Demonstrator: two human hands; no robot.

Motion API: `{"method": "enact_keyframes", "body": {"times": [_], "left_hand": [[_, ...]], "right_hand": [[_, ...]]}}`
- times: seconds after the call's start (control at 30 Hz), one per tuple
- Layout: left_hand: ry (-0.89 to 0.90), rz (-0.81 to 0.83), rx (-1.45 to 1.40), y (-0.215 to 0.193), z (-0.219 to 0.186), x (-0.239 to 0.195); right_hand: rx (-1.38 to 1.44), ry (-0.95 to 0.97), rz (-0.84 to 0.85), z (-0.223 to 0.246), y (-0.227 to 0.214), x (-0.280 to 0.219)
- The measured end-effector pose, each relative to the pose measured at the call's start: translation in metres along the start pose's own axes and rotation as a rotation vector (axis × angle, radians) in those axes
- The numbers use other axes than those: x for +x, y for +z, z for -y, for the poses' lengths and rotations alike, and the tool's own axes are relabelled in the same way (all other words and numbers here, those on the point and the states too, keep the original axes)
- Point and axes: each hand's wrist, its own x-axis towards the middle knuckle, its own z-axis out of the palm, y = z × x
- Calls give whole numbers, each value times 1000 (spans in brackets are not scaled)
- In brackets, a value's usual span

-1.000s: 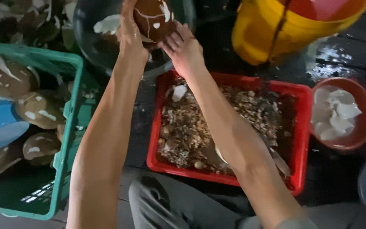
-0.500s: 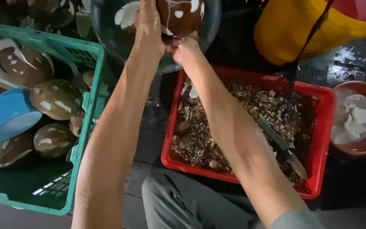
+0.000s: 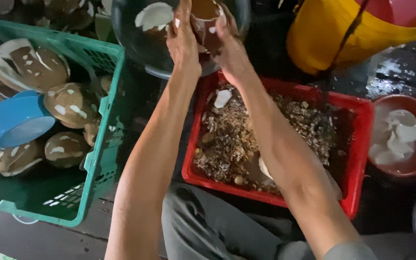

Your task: The person sits on the floor and uses a knife to peel the brown husk from a white coconut, scraping it over a red tray filled with husk debris. After finishing one coconut, the person places the peeled white coconut into a nearby bowl of water and picks up another coconut to continue peeling.

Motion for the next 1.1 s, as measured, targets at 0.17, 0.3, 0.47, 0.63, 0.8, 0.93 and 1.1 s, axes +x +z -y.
{"method": "enact_keyframes", "body": {"times": [0.17,0.3,0.47,0.63,0.8,0.93,1.1], "left_hand": [[-87,100,230,-15,0,-34],[167,352,459,-23,-4,-99],[442,685,309,8,11,-213],[210,700,349,21,32,-307],[522,645,1005,21,47,-349],[318,664,1078,24,58,-359],[331,685,1115,21,58,-357]], "right_hand": [[-44,18,-16,45,5,-34],[-16,168,-129,88,1,-92],[81,293,-230,120,-9,-211],[-220,376,-201,117,-82,-319],[-1249,603,-329,131,-165,-389],[-1549,629,-198,130,-166,-421],[-1676,447,-172,124,-156,-424]]}}
